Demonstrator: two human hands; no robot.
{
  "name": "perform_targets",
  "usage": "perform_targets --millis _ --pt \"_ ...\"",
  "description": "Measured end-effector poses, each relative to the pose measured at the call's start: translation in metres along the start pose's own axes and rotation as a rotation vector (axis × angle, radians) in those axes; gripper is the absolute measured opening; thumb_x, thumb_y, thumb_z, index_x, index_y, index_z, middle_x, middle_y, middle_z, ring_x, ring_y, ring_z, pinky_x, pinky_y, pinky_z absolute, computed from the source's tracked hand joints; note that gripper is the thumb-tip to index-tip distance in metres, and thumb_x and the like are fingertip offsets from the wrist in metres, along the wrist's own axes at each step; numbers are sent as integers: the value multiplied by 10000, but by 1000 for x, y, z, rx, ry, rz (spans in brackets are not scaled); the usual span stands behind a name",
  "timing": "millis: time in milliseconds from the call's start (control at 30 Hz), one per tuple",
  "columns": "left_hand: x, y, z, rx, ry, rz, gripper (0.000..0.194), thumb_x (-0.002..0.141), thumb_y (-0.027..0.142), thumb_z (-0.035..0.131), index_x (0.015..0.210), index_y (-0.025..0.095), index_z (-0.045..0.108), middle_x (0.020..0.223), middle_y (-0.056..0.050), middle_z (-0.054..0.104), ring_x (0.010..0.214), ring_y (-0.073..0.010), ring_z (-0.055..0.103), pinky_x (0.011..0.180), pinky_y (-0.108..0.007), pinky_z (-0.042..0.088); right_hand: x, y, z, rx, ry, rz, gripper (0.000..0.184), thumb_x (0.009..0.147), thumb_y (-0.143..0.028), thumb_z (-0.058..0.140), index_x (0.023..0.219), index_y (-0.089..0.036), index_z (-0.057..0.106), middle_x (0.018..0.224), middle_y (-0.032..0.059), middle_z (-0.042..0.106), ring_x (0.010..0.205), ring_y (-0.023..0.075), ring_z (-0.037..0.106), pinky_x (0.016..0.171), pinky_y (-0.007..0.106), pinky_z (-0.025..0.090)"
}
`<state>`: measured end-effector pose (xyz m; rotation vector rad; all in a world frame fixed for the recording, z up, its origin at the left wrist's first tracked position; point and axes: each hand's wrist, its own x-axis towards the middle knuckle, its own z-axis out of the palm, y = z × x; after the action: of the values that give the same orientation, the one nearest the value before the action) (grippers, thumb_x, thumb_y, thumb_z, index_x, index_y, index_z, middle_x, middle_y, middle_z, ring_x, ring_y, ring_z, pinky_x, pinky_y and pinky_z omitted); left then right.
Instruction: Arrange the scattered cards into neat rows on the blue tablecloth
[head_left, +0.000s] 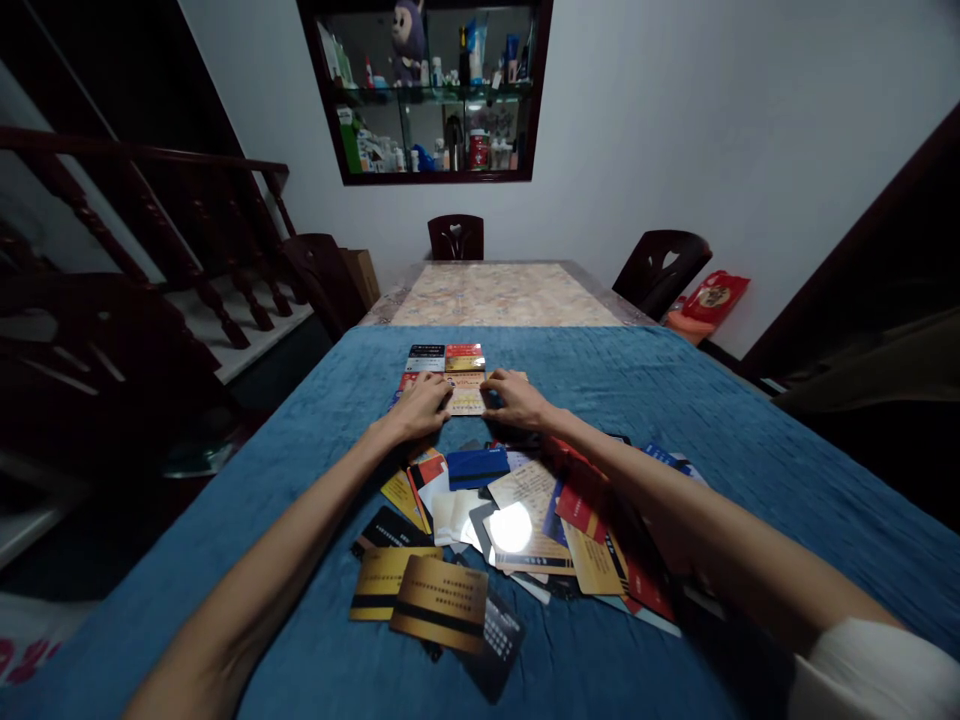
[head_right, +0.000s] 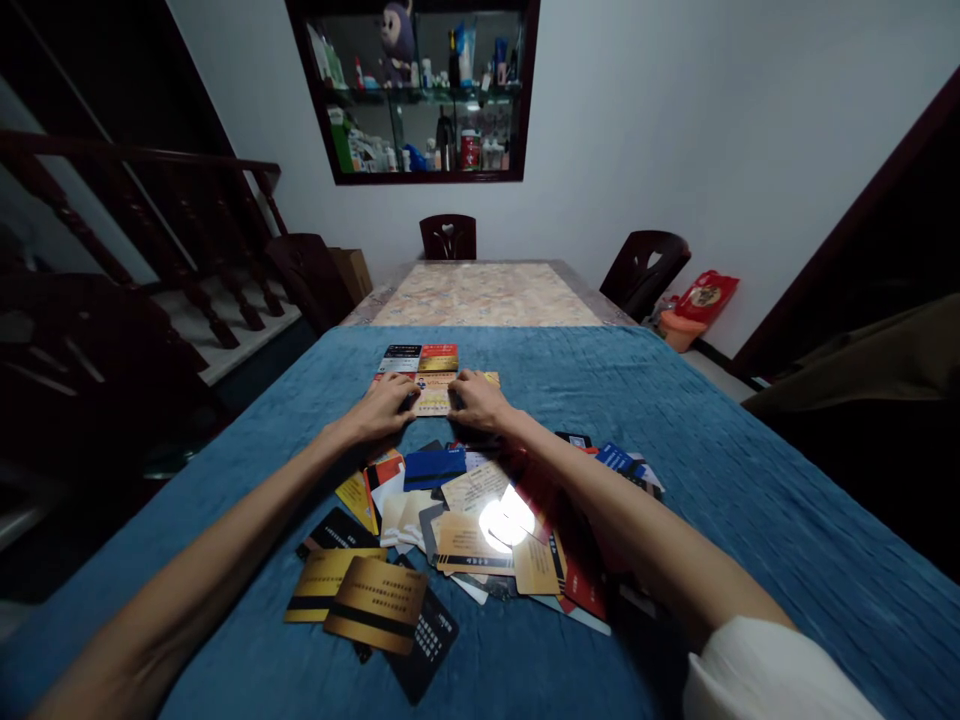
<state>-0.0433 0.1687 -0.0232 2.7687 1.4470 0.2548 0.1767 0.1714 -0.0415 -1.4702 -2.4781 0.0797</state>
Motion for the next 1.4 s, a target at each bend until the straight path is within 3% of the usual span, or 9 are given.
perform_targets --millis 733,1400 --pt "3 -5 9 -8 -39 -12 189 870 196 578 1036 205 668 1210 -108 630 1235 -327 437 972 -501 398 2 -2 5 80 -14 51 206 821 -306 697 970 -170 738 1081 109 666 994 216 606 828 264 422" --pt "2 -6 14 -19 12 32 251 896 195 486 1020 219 703 1173 -110 662 1208 -314 443 947 -500 393 0 -4 8 89 12 80 237 858 -308 662 1043 -180 737 1093 105 663 1010 215 607 855 279 432"
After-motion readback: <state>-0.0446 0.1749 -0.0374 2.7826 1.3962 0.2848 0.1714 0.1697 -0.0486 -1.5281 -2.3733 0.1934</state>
